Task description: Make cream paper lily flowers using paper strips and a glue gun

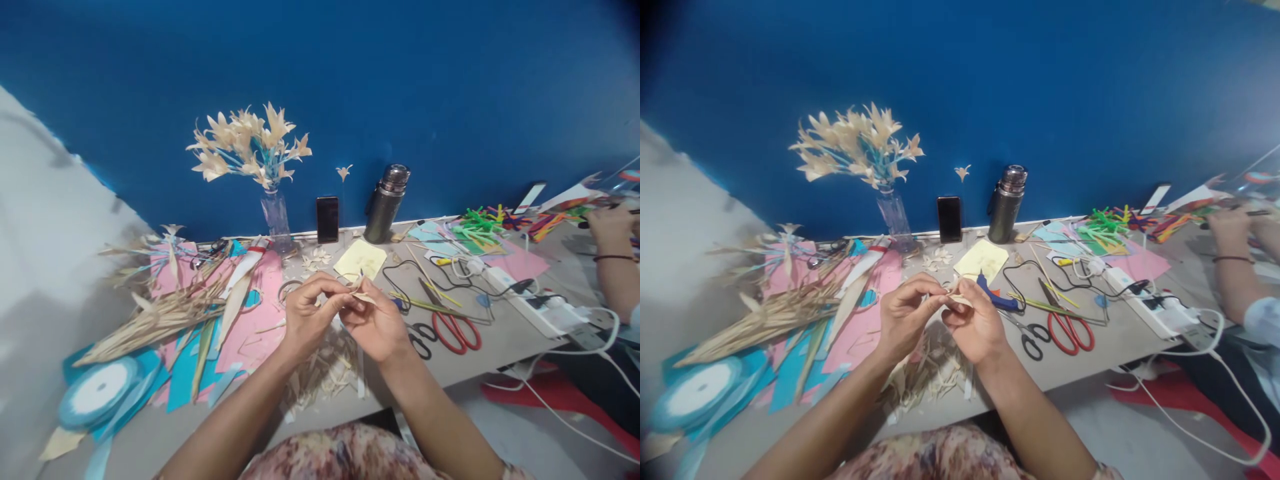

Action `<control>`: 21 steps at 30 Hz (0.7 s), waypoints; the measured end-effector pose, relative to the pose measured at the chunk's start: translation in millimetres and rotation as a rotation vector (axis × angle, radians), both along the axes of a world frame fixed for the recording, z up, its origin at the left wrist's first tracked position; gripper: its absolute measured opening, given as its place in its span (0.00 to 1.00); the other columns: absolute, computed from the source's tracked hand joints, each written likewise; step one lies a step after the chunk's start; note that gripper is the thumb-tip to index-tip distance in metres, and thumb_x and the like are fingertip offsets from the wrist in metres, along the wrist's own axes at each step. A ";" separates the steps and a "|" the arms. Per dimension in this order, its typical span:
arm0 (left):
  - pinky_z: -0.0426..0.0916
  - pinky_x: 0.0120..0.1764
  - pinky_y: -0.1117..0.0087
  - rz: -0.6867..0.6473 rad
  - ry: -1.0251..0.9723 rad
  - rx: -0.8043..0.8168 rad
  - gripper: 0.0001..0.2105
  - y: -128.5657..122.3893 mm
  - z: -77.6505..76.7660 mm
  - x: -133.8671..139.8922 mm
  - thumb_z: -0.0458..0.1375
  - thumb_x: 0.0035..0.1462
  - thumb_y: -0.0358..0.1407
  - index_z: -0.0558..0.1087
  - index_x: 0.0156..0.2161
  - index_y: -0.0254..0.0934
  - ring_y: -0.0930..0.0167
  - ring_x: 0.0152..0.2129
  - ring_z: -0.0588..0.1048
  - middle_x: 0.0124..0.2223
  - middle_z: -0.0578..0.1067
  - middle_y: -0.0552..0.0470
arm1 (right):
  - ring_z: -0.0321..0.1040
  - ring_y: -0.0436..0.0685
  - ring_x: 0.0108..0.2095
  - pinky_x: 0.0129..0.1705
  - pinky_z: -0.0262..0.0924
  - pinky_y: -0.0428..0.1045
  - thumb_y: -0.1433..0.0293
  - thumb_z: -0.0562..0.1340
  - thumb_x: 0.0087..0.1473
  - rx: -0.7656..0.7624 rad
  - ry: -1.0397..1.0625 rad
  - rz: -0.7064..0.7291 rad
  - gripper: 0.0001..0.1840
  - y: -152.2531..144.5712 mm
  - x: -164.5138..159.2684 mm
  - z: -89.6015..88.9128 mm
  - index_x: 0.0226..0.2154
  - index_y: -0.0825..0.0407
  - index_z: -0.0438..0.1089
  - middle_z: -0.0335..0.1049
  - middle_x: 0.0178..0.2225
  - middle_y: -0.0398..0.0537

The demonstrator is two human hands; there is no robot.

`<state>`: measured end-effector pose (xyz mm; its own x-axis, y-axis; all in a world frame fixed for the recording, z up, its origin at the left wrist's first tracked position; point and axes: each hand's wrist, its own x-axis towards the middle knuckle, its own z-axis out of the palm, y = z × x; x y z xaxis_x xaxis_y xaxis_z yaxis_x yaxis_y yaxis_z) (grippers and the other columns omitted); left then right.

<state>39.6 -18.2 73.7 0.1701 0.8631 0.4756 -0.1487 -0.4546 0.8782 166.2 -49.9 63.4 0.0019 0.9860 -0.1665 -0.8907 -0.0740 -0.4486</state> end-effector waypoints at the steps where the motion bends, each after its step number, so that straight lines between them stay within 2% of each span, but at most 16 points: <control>1: 0.67 0.35 0.68 0.008 -0.002 -0.002 0.04 0.0 0.0 -0.2 0.69 0.54 0.34 0.81 0.28 0.40 0.69 0.28 0.73 0.28 0.77 0.50 | 0.54 0.43 0.20 0.19 0.53 0.38 0.69 0.76 0.44 0.004 0.003 0.008 0.15 -0.3 -0.3 -0.3 0.25 0.52 0.69 0.64 0.22 0.35; 4: 0.67 0.37 0.68 0.029 -0.016 0.027 0.03 -0.1 -0.3 -0.8 0.69 0.54 0.33 0.81 0.29 0.40 0.68 0.29 0.74 0.28 0.76 0.51 | 0.54 0.43 0.20 0.19 0.52 0.37 0.70 0.76 0.44 0.011 0.018 0.029 0.15 -1.3 -1.1 -0.1 0.25 0.52 0.69 0.63 0.21 0.35; 8: 0.67 0.38 0.67 0.014 -0.022 0.048 0.03 -0.5 0.2 -1.8 0.68 0.54 0.32 0.80 0.29 0.40 0.68 0.31 0.74 0.30 0.76 0.51 | 0.54 0.42 0.20 0.19 0.52 0.37 0.71 0.77 0.44 0.000 0.048 0.036 0.15 -2.2 -2.2 1.0 0.26 0.52 0.69 0.67 0.23 0.36; 14: 0.69 0.38 0.67 -0.002 -0.029 -0.024 0.03 0.2 -1.0 -3.4 0.68 0.53 0.33 0.80 0.29 0.39 0.68 0.30 0.75 0.30 0.77 0.50 | 0.55 0.43 0.20 0.18 0.52 0.37 0.73 0.75 0.47 -0.058 0.092 0.049 0.13 -2.9 -2.6 -1.2 0.26 0.52 0.69 0.64 0.22 0.36; 21: 0.71 0.41 0.68 -0.016 -0.091 -0.087 0.03 -0.5 -2.4 -0.5 0.68 0.53 0.32 0.80 0.29 0.39 0.67 0.33 0.77 0.32 0.79 0.49 | 0.54 0.42 0.20 0.17 0.49 0.36 0.71 0.74 0.48 -0.012 0.103 0.081 0.14 -3.6 -4.7 -4.4 0.28 0.52 0.68 0.63 0.23 0.35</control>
